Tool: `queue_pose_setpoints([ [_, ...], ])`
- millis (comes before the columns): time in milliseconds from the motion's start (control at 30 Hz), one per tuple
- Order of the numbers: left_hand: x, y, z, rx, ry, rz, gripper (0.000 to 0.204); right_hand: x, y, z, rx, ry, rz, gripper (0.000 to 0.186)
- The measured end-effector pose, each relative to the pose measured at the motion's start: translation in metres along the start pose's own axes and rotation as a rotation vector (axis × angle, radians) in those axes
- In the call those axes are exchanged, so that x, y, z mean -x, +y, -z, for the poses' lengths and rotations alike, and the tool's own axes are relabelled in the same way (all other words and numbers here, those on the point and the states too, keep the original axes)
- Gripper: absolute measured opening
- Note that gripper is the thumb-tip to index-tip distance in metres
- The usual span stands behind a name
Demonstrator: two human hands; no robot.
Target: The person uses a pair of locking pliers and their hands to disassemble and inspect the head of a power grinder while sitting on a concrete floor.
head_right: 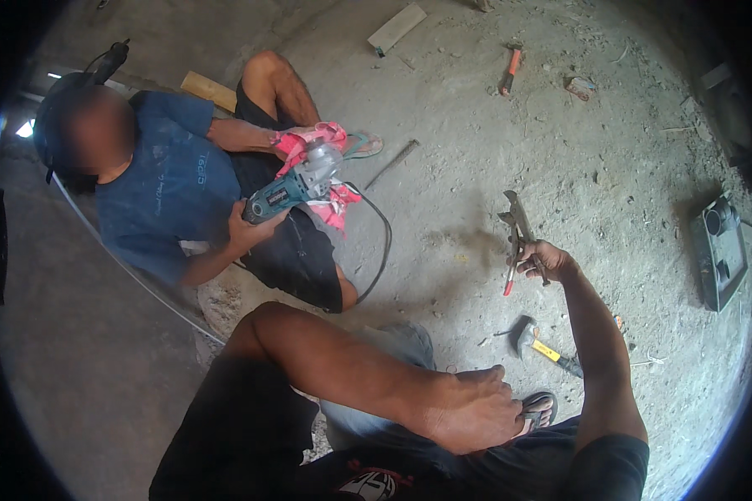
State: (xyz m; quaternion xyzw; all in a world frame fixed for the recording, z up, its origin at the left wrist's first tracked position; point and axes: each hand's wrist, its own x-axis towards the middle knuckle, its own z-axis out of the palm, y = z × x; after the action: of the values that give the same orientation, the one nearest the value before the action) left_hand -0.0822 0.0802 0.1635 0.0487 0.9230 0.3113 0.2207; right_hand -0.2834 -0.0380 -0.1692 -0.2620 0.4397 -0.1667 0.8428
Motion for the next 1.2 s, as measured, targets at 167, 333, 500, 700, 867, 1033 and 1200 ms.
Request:
queue_pose_setpoints([
  [167, 0.003, 0.000, 0.000, -0.043, 0.093, -0.026, 0.028, 0.002, -0.002, 0.000, 0.023, 0.023, -0.016, 0.072],
  [333, -0.001, -0.002, 0.006, 0.034, -0.028, -0.004, 0.030, 0.006, -0.006, -0.003, 0.018, 0.008, 0.000, 0.071],
  [500, 0.001, -0.003, 0.007, 0.049, -0.018, -0.011, 0.032, 0.011, -0.012, -0.009, 0.020, -0.017, 0.007, 0.068],
  [700, 0.000, -0.002, 0.006, 0.034, -0.029, 0.005, 0.031, 0.016, -0.016, -0.015, 0.035, 0.018, -0.007, 0.065],
  [867, 0.002, -0.001, -0.001, -0.018, 0.054, 0.005, 0.028, 0.011, -0.010, -0.007, 0.050, -0.005, 0.001, 0.072],
  [1033, 0.004, -0.001, -0.001, -0.030, 0.101, -0.007, 0.022, 0.002, -0.003, -0.001, 0.040, -0.003, -0.010, 0.073],
  [1200, 0.007, 0.000, 0.000, 0.007, 0.163, 0.001, 0.024, -0.001, -0.002, -0.003, 0.037, -0.004, -0.024, 0.074],
])
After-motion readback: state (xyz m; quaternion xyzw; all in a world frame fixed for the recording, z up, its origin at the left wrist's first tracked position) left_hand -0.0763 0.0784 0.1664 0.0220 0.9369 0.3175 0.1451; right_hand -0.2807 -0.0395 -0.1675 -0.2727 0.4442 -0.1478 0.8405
